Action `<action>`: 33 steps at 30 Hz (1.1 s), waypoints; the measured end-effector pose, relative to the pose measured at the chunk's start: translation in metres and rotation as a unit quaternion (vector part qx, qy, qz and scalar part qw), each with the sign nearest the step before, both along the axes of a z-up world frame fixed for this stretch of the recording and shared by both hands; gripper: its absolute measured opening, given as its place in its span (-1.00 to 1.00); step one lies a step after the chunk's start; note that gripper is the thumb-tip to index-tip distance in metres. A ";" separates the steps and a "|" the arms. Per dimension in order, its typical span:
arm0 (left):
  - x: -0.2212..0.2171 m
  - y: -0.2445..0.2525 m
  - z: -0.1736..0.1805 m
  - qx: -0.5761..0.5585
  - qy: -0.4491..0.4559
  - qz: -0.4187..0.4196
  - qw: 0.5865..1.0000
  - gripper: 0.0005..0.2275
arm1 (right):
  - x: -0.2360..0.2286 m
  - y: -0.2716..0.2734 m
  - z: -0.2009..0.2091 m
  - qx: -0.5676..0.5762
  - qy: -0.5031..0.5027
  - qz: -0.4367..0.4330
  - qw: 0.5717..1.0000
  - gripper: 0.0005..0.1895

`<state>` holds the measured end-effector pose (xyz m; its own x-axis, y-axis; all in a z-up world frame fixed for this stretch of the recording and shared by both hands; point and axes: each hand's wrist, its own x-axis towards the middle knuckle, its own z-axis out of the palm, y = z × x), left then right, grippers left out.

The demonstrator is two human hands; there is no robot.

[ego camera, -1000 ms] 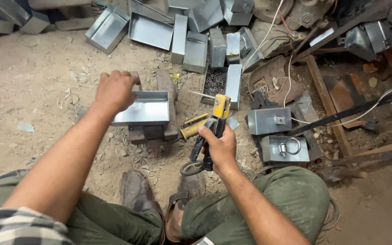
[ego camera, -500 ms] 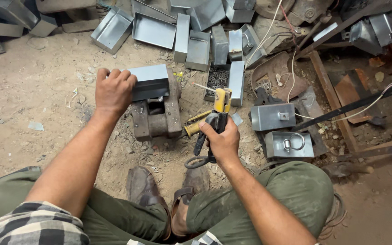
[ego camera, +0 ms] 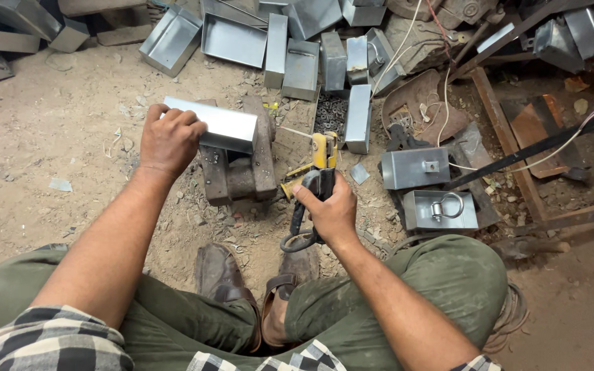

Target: The person welds the seams of a metal box using a welding torch, then hammers a small metal tab into place on the side of the box.

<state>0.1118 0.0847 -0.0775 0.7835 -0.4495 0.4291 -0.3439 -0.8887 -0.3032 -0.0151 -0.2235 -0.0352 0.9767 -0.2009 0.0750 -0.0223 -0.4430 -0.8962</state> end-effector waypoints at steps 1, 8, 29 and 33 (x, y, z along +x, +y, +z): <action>0.000 -0.002 0.003 0.016 0.013 0.017 1.000 -0.87 | 0.000 0.000 -0.002 0.002 0.045 -0.008 0.999 -0.63; -0.005 -0.016 0.038 -0.028 0.208 0.080 0.974 -0.84 | 0.003 0.005 -0.005 0.041 0.059 0.037 0.997 -0.65; -0.040 -0.035 0.152 -0.133 0.341 0.034 0.930 -0.55 | 0.037 -0.037 -0.067 0.232 0.039 -0.129 0.963 -0.72; -0.061 -0.016 0.151 -0.103 0.420 0.075 0.898 -0.52 | 0.047 -0.068 -0.108 0.340 0.122 -0.208 0.909 -0.75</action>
<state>0.0505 0.0690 0.0732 0.9146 -0.2912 -0.2806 -0.2463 -0.9515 0.1844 0.0321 -0.2912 -0.1433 0.7766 -0.4753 -0.4135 -0.2966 0.3032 -0.9056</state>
